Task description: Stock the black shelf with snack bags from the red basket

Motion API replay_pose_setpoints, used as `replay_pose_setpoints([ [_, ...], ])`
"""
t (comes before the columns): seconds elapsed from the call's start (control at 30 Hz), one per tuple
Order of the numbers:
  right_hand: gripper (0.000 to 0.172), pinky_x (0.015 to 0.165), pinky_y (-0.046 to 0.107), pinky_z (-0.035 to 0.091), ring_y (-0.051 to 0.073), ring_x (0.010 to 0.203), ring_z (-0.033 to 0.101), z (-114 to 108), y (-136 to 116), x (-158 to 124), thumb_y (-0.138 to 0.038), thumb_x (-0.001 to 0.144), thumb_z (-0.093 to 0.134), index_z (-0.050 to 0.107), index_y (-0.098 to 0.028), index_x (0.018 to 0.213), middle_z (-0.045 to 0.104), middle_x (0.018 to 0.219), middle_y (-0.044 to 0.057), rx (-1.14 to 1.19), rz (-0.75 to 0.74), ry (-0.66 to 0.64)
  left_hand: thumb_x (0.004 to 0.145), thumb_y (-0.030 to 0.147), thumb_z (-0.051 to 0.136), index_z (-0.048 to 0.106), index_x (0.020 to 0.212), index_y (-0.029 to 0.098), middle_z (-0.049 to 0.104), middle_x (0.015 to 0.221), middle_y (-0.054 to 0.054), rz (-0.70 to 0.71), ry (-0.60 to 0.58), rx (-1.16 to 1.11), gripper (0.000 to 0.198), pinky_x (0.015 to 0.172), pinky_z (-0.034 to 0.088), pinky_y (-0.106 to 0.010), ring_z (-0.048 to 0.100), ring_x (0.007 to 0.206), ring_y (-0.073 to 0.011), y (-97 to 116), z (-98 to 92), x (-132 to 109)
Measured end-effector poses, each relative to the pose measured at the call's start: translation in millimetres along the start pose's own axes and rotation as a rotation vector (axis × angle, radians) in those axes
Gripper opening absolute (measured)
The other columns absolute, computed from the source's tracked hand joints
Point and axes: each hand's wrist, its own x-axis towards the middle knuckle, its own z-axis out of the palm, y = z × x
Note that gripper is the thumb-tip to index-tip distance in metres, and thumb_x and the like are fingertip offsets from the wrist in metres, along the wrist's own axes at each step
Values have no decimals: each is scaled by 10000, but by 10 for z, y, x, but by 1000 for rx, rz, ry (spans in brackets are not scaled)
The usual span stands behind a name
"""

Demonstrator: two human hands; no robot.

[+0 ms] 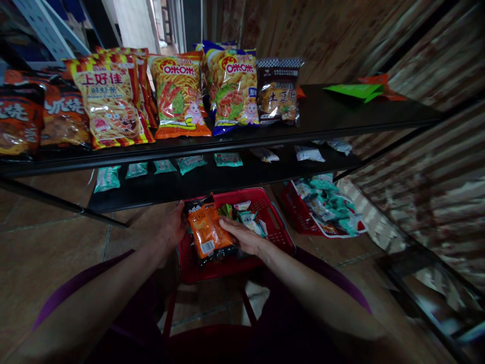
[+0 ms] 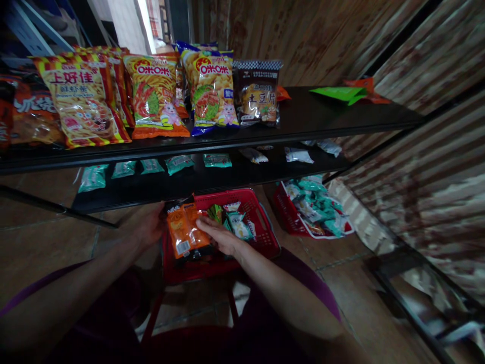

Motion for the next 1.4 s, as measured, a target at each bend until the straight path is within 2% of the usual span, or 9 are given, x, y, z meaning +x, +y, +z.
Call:
replay_pose_setpoints([
  [0.13,559,747,334,555,167,802,683,25,98,-36,-360,572,852,626,-224,1064,717,965,23,74,48,-2,912,238,491,597,879,211,689,834,-12,53,86,-45,114,731,517,-240,660,807,-136,50,-23,28],
  [0.27,474,709,277,555,145,754,681,59,95,-21,-310,565,855,655,-206,982,725,905,16,101,-16,48,915,277,495,592,851,193,671,788,-20,41,110,-53,144,766,531,-255,662,807,-138,89,-1,-6],
  [0.33,446,686,265,554,144,748,677,69,76,-2,-342,568,850,664,-201,948,726,891,17,98,-52,59,912,322,500,608,884,168,683,816,-49,-3,35,6,190,751,540,-273,670,805,-155,105,9,-44],
  [0.43,447,669,253,547,138,748,668,79,57,23,-397,566,845,670,-206,930,722,887,12,62,-92,84,870,375,563,632,973,145,706,923,-99,-90,-149,134,261,723,550,-299,681,815,-187,66,-4,-107],
  [0.53,450,687,257,537,133,763,660,98,58,34,-427,592,827,669,-220,958,717,896,7,30,-102,120,816,334,643,640,1044,149,713,991,-119,-158,-274,220,293,733,554,-321,688,830,-207,-48,-47,-155],
  [0.6,452,715,271,539,138,778,662,116,64,32,-422,598,826,666,-223,971,716,908,7,33,-100,113,801,278,664,641,1056,147,717,999,-116,-153,-303,249,287,728,557,-319,692,818,-204,-121,-74,-170],
  [0.83,568,795,267,560,133,853,676,117,113,30,-221,507,873,636,-217,1023,701,959,-6,117,-73,6,820,231,647,614,1101,129,717,999,-114,-69,-224,203,301,691,569,-288,698,798,-188,-144,-135,-97],
  [1.13,429,717,290,587,130,744,667,112,140,41,-224,546,839,654,-180,930,680,853,0,89,-101,27,885,197,547,589,1115,131,710,999,-97,-83,-200,106,243,754,571,-306,694,800,-165,-158,-135,-78],
  [1.4,430,741,324,589,146,792,669,105,161,28,-239,577,807,643,-192,972,674,903,-1,62,-151,48,908,260,505,608,1097,115,704,1000,-105,-134,-250,65,259,764,568,-325,690,806,-179,-121,-92,-112],
])
